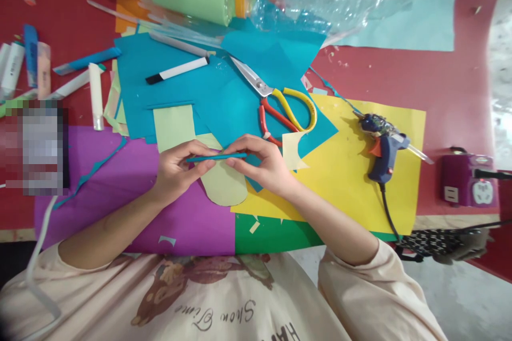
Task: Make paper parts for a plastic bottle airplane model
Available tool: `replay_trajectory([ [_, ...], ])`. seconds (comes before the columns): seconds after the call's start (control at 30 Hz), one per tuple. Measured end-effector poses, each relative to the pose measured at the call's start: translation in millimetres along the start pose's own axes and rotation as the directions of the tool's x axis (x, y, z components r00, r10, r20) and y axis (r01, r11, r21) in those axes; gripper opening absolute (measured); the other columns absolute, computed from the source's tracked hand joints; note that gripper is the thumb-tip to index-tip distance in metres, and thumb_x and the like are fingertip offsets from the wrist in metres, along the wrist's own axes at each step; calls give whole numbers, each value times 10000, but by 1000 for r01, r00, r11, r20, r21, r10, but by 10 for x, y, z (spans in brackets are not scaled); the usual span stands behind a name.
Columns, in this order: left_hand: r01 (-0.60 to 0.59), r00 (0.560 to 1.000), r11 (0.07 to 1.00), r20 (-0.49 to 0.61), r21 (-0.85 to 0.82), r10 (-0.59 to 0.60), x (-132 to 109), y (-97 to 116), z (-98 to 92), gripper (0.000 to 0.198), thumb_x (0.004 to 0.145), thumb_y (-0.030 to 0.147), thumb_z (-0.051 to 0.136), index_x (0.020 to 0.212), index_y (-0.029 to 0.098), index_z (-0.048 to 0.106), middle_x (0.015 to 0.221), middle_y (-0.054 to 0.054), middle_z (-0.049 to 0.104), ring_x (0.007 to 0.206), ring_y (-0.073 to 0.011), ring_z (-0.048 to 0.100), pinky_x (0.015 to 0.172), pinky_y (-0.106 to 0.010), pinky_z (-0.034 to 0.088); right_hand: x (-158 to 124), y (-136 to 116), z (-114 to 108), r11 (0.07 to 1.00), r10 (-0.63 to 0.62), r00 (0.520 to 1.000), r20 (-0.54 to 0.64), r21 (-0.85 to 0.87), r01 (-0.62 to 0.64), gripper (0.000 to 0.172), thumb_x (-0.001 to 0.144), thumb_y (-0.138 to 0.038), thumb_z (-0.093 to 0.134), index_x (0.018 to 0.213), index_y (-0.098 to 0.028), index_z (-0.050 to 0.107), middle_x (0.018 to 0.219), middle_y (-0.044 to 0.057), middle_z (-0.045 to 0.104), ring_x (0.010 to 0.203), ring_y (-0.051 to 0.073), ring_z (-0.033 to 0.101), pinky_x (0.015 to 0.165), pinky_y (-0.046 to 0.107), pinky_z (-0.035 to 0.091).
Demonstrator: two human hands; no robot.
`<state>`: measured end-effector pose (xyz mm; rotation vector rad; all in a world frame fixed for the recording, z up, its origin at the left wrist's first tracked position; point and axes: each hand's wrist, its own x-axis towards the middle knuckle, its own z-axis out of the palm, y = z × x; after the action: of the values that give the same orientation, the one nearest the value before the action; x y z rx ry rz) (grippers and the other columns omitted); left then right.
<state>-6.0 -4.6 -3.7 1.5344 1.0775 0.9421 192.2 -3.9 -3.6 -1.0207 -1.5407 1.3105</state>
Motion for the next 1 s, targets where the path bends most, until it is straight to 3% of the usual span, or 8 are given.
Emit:
replay_trajectory([
  [0.2,4,1000,1000,-16,-26,-5,9,7,1,54,789,253,686,800,201,697,800,-24,731,743,-147,666,659,-253,521,-1,17,-31,997,-49,998,29,-59,51,201,865,-394,642,880,-203,705,832,53,704,749,150,622,647,298,501],
  [0.33,28,1000,999,-12,-29,-29,2,10,3,73,788,269,681,799,198,698,797,-29,729,724,-149,654,639,-259,515,5,28,-26,987,-143,990,-10,-70,142,88,863,-297,661,854,-212,683,805,31,687,721,128,612,634,273,495],
  [0.43,30,999,999,-23,-17,-30,4,17,6,84,790,278,678,791,196,696,778,-27,718,721,-150,647,640,-261,513,9,25,-21,984,-162,986,-37,-80,159,96,850,-298,679,811,-215,651,778,18,663,696,120,592,631,267,494],
  [0.6,24,999,1000,-37,-12,-25,21,30,5,57,788,246,675,776,192,687,756,-20,700,708,-141,643,626,-244,509,17,5,-9,997,-65,997,-42,-52,63,202,821,-383,704,792,-215,597,773,16,642,689,122,589,612,268,505],
  [0.77,-18,998,1000,-66,15,19,39,12,-7,34,786,212,674,759,194,669,752,-11,702,720,-135,657,649,-229,517,41,7,-33,993,6,994,-111,121,8,311,793,-455,719,750,-227,512,750,-5,622,694,123,612,611,273,519],
  [1.0,-38,997,997,-63,60,42,40,5,-10,44,803,220,652,765,198,658,760,-11,715,720,-136,665,654,-229,523,100,81,-140,975,111,959,-260,216,-54,269,837,-471,670,751,-239,562,677,-21,606,552,99,562,523,263,480],
])
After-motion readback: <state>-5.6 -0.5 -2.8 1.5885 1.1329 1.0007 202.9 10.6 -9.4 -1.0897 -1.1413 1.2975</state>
